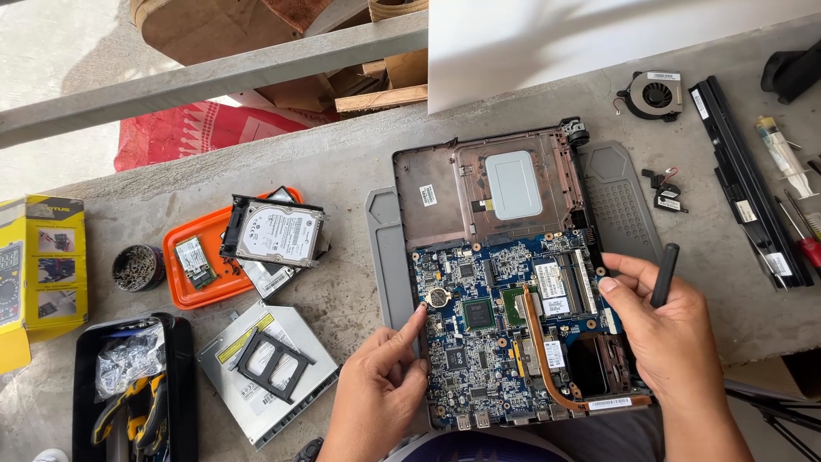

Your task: Disassembling a laptop by removing screws and disconnecting cables to extract the motherboard from the chassis.

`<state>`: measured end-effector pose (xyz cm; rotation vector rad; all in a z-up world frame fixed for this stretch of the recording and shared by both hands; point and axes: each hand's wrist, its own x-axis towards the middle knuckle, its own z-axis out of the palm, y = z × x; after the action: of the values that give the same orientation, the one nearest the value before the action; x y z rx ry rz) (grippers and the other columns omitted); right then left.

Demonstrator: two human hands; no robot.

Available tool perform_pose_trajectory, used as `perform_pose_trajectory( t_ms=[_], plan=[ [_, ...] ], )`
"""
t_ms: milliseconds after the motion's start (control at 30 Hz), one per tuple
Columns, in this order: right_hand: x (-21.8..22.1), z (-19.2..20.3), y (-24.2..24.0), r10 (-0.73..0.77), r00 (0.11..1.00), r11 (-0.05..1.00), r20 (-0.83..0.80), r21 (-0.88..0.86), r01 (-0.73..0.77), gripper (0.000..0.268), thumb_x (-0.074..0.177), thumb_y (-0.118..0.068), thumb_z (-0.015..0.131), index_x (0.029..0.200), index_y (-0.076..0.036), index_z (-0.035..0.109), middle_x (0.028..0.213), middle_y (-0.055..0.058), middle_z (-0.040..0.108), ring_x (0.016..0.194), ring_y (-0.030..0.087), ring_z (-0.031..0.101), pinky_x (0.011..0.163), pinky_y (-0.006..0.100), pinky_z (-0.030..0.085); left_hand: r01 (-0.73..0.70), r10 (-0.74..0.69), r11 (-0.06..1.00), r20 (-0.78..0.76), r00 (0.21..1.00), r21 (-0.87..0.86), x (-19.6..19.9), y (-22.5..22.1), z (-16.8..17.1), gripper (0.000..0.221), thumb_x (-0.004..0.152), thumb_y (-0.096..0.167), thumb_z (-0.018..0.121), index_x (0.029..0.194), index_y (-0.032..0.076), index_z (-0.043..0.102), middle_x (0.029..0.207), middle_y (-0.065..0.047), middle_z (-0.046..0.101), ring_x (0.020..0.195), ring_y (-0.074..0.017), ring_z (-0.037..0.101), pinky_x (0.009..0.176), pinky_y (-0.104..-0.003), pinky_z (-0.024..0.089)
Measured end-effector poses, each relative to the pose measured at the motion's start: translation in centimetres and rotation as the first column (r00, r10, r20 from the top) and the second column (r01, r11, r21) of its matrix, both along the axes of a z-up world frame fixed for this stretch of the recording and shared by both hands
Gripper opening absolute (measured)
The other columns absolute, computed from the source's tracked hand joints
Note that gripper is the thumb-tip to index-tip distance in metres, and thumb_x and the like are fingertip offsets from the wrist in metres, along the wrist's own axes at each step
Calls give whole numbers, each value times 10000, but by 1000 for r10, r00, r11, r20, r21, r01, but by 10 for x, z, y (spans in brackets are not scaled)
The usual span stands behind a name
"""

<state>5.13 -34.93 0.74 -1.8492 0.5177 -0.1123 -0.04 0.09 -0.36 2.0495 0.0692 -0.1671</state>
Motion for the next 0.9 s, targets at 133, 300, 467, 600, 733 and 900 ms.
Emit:
perform_pose_trajectory(
  t_ms=[133, 300, 467, 600, 733, 900],
  plan=[
    [1, 13, 6, -1, 999, 997, -54, -81, -4, 370, 1089, -150, 779, 1444, -80, 857, 974, 29, 708, 941, 122, 630, 926, 281, 503, 6, -7, 999, -11, 1000, -31, 1, 0, 8, 692, 918, 62, 805, 1579, 267, 823, 810, 107, 583, 647, -53, 505, 773, -201, 520],
    [4, 24, 7, 47, 991, 964, -125, -255, -77, 380, 1047, -235, 764, 1390, -141, 895, 1102, 11, 897, 988, 124, 730, 856, 318, 529, -86, 84, 996, -95, 992, -15, 1, -4, 14, 740, 904, 39, 820, 1611, 256, 812, 803, 69, 561, 634, -83, 440, 711, -249, 471],
    [7, 34, 5, 73, 987, 973, -141, -205, -101, 428, 1053, -264, 763, 1448, -146, 882, 937, -23, 843, 769, 120, 644, 706, 343, 500, -84, 85, 996, -48, 995, 17, -3, -9, 9, 736, 914, 34, 819, 1622, 234, 790, 810, 56, 548, 649, -100, 415, 671, -282, 425],
    [8, 39, 5, 91, 987, 988, -131, -110, -106, 409, 1052, -245, 787, 1441, -173, 890, 853, -60, 762, 641, 103, 526, 617, 332, 469, -97, 100, 993, -48, 994, 62, -6, -11, 11, 733, 936, 59, 827, 1649, 215, 759, 833, 42, 561, 679, -116, 433, 678, -285, 420],
    [10, 41, 2, 103, 986, 991, -128, -72, -113, 396, 1056, -249, 782, 1426, -164, 893, 832, -51, 753, 552, 101, 460, 529, 325, 405, -129, 130, 990, -26, 991, 57, -9, -19, 13, 735, 932, 31, 816, 1644, 202, 756, 827, 36, 547, 684, -111, 413, 639, -282, 399],
    [15, 30, -5, 164, 984, 977, -65, -123, -171, 363, 1041, -251, 785, 1376, -176, 903, 885, -55, 793, 781, 96, 680, 752, 296, 568, -152, 150, 984, 22, 988, 91, -12, -21, 8, 747, 913, 13, 821, 1633, 203, 761, 839, 48, 557, 679, -87, 422, 635, -222, 395]
  ],
)
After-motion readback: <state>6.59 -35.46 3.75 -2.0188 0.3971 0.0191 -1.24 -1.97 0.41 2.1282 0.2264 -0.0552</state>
